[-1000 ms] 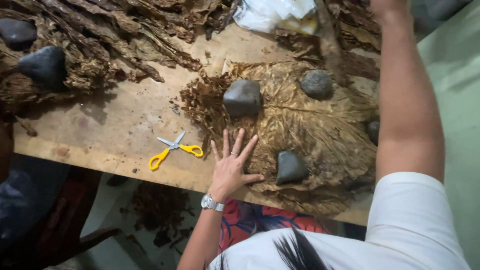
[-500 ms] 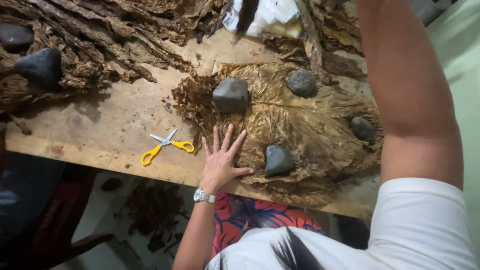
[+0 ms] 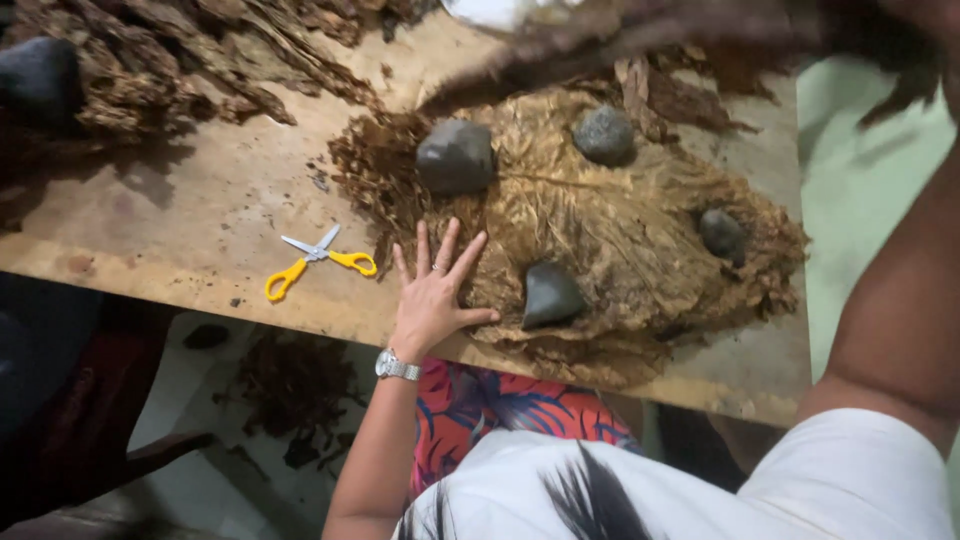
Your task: The person repeatedly picks up dark stones and places them on a large pile of dried brown leaves on a wooden table. They adjust the leaves and reposition the stones multiple times throughout the clip.
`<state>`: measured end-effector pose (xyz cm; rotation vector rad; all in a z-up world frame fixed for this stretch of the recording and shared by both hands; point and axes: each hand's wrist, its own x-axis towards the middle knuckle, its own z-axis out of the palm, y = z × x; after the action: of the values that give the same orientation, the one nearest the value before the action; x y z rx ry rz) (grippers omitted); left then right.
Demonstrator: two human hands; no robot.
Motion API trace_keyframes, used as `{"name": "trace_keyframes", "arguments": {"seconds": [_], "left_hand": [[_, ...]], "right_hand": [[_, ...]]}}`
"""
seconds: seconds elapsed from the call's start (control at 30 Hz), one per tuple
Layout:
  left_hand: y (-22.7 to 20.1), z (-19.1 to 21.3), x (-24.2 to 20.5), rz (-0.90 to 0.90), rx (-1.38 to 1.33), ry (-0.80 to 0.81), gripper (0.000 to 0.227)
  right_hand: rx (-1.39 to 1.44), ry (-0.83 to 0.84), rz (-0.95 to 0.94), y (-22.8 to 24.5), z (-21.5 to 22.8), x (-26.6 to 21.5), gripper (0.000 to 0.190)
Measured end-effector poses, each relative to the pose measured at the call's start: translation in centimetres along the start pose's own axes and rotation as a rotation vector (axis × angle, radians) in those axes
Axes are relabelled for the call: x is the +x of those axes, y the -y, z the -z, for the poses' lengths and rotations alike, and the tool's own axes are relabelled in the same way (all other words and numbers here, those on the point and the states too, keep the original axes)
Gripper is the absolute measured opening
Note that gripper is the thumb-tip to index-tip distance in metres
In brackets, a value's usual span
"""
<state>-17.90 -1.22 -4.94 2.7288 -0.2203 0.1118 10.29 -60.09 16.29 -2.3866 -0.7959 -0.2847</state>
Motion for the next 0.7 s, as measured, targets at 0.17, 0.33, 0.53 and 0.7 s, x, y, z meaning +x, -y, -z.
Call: {"name": "trace_keyframes", "arguments": {"seconds": [0.17,0.33,0.53,0.7], "left_hand": [[0.1,-0.5,0.0,-0.040,0.060,-0.026,0.123],[0.0,-0.7,-0.3,-0.054,0.083,-0.015,0.119],[-0.6,-0.4,-0.2,-0.024,0.092,0.048,0.119],[-0.4,0.1,-1.0,-0.023,0.081,0.040,0.118]], "right_hand": [[-0.067,0.121,-0.052,11.3,-8.0,-4.5,0.012],[-0.199,-0.010,-0.158,15.3,-16.3,-6.4,0.025],[-0.067,0.039,0.078,20.6,-25.5,-2.1,0.041],[-0.227,-0.072,0.103,16.7,-32.7,0.7,0.031]]}}
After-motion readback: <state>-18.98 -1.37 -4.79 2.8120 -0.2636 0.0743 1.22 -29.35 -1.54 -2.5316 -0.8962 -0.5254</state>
